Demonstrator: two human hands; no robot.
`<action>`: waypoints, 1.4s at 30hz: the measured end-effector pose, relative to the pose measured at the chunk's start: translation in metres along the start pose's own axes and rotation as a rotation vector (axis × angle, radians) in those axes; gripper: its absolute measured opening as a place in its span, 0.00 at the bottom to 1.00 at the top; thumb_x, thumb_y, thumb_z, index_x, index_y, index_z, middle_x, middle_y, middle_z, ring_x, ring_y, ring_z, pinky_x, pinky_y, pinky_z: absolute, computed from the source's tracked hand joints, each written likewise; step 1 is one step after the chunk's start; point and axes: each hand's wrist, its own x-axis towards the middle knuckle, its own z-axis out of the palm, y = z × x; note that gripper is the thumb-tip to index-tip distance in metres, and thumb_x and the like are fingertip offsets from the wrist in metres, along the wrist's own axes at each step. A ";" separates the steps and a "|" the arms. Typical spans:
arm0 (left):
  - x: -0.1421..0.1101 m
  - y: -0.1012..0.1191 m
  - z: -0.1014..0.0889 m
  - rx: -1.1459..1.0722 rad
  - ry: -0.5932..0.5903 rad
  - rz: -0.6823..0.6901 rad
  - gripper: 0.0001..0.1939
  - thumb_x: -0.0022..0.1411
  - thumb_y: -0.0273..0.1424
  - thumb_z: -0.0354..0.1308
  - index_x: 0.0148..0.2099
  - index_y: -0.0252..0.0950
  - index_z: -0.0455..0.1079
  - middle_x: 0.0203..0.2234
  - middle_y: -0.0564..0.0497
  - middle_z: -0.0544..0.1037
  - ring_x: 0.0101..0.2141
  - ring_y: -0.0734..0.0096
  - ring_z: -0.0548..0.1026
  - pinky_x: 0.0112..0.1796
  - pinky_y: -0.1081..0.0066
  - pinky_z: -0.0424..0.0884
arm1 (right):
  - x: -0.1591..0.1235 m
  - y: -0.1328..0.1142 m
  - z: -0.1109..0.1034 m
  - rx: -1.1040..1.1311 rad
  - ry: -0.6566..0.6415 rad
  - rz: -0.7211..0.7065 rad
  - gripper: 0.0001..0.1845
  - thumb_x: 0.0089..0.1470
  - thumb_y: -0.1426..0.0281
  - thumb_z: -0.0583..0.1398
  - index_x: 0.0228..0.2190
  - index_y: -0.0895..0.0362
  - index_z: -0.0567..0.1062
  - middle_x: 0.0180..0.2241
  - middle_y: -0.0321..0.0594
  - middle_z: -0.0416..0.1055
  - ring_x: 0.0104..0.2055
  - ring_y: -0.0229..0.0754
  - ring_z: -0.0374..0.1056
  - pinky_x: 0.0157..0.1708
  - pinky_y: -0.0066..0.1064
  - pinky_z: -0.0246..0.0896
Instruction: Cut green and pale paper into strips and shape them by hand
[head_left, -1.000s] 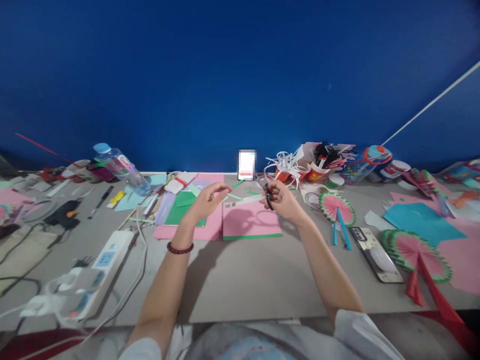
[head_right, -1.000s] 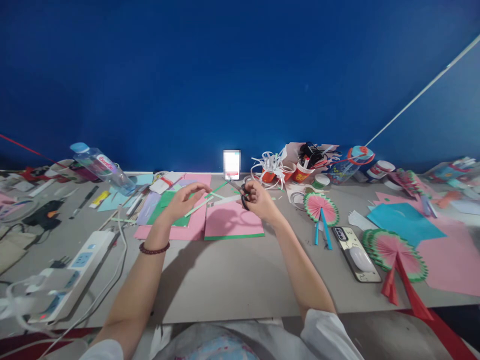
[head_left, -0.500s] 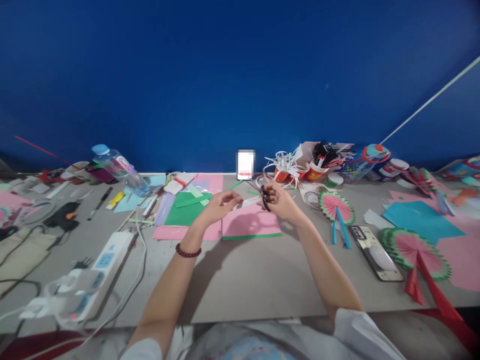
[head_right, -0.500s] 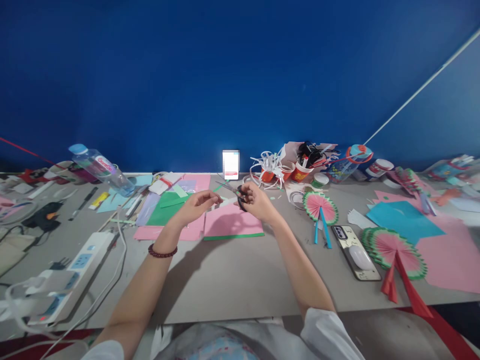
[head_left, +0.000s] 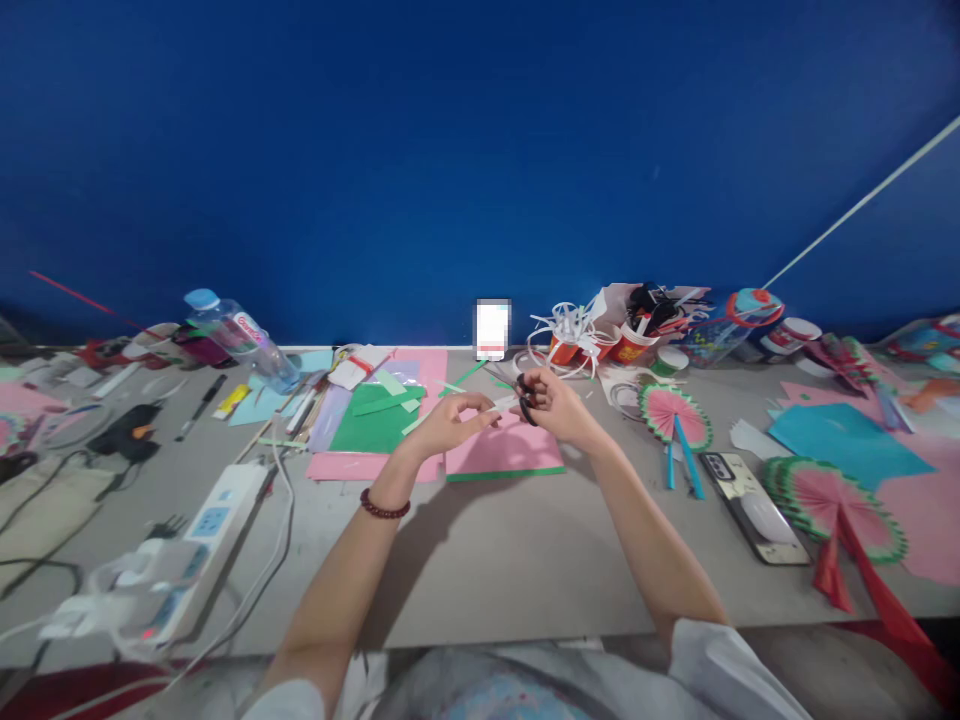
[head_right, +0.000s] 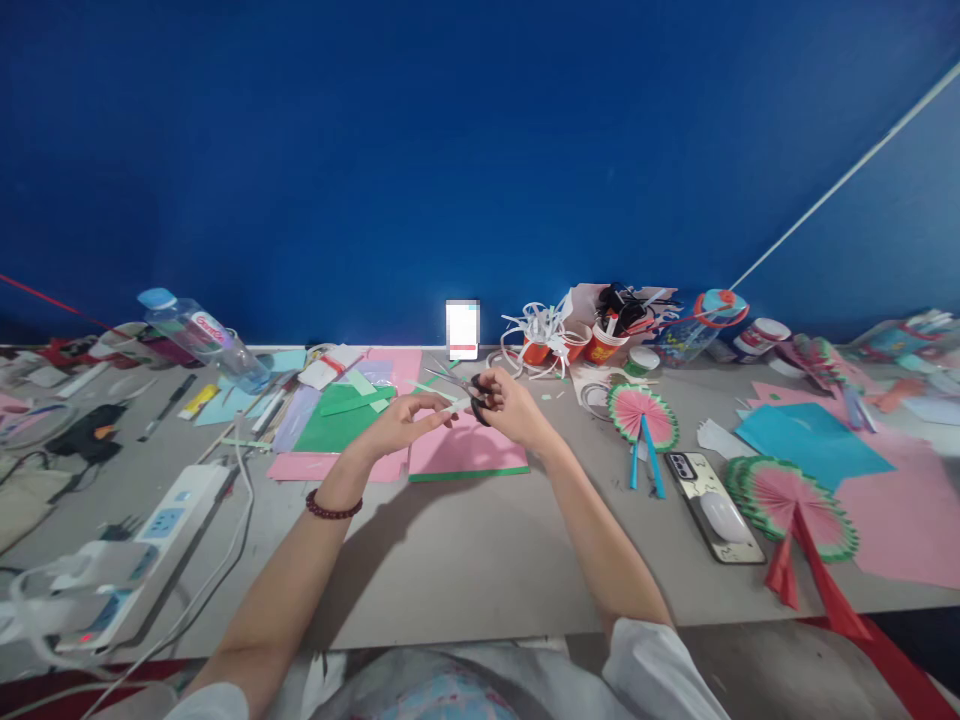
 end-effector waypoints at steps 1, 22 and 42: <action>0.000 -0.001 0.000 -0.014 0.002 -0.008 0.15 0.61 0.41 0.55 0.31 0.35 0.73 0.31 0.48 0.78 0.37 0.66 0.74 0.39 0.70 0.67 | 0.001 0.000 0.000 0.018 0.006 0.008 0.22 0.41 0.65 0.68 0.35 0.55 0.63 0.33 0.34 0.68 0.29 0.34 0.66 0.31 0.31 0.65; 0.001 -0.010 -0.013 -0.448 0.369 -0.040 0.12 0.57 0.38 0.59 0.28 0.35 0.73 0.26 0.50 0.76 0.30 0.70 0.72 0.39 0.69 0.67 | -0.007 -0.023 -0.027 0.320 -0.246 -0.009 0.18 0.52 0.55 0.62 0.37 0.54 0.64 0.35 0.41 0.71 0.36 0.41 0.67 0.28 0.30 0.65; 0.000 -0.012 -0.016 -0.445 0.422 -0.007 0.14 0.58 0.41 0.58 0.28 0.36 0.73 0.26 0.50 0.74 0.31 0.71 0.70 0.39 0.68 0.67 | -0.003 0.012 -0.006 0.525 -0.890 0.233 0.28 0.56 0.46 0.53 0.36 0.60 0.66 0.23 0.36 0.67 0.24 0.37 0.62 0.26 0.31 0.60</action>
